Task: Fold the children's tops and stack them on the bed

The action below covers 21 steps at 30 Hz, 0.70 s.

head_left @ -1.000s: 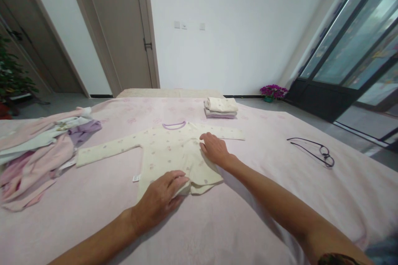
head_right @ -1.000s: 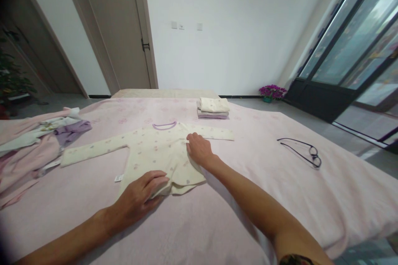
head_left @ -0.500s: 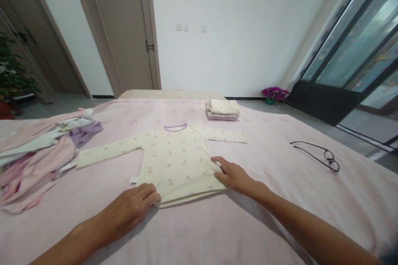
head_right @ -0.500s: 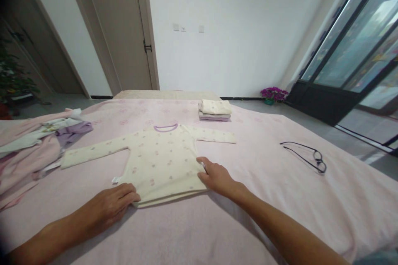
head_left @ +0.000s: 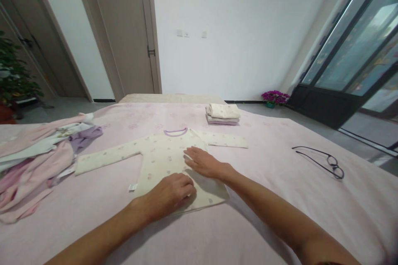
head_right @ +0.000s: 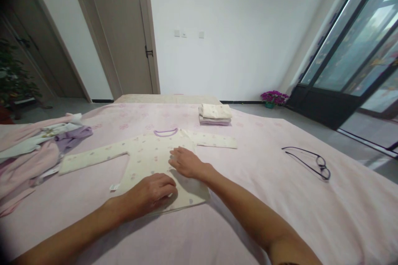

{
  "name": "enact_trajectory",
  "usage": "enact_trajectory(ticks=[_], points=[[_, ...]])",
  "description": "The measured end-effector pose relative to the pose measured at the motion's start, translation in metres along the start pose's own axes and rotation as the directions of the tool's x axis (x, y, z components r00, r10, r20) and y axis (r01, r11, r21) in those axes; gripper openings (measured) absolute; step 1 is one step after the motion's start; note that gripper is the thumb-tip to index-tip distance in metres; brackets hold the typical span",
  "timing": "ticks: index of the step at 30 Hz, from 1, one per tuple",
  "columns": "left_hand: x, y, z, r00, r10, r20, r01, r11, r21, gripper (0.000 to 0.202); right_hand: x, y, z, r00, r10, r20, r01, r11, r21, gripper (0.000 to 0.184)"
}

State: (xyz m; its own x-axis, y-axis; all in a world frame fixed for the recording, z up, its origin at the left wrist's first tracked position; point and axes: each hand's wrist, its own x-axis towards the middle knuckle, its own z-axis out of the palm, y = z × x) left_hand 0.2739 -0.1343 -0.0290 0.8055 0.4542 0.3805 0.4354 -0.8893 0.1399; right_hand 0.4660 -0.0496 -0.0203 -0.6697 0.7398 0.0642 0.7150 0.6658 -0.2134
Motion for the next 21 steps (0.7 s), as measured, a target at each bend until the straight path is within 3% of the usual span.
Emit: enact_trajectory(ticks=[2, 5, 10, 15, 21], points=[[0.005, -0.001, 0.015, 0.997, 0.013, -0.072, -0.012, 1.000, 0.019, 0.019, 0.016, -0.001, 0.015, 0.997, -0.074, 0.034, 0.075, 0.996, -0.041, 0.047], [0.003, -0.002, 0.025, 0.998, -0.034, -0.059, 0.036, 0.998, 0.048, 0.023, 0.035, 0.008, 0.031, 0.999, -0.046, 0.026, 0.048, 0.996, -0.080, 0.058], [-0.002, 0.000, 0.020, 0.997, -0.057, 0.048, 0.053, 0.995, 0.079, 0.037, 0.069, 0.035, 0.039, 0.998, 0.059, 0.023, -0.057, 0.994, -0.092, 0.064], [-0.005, -0.003, 0.023, 0.993, -0.080, 0.081, 0.075, 0.995, 0.068, 0.047, 0.098, 0.054, 0.043, 0.994, 0.113, -0.012, -0.113, 0.984, -0.136, 0.062], [0.002, -0.013, 0.016, 0.984, -0.095, 0.149, 0.110, 0.989, -0.098, 0.047, 0.116, 0.069, 0.046, 0.992, 0.108, -0.071, -0.116, 0.985, -0.128, 0.059]])
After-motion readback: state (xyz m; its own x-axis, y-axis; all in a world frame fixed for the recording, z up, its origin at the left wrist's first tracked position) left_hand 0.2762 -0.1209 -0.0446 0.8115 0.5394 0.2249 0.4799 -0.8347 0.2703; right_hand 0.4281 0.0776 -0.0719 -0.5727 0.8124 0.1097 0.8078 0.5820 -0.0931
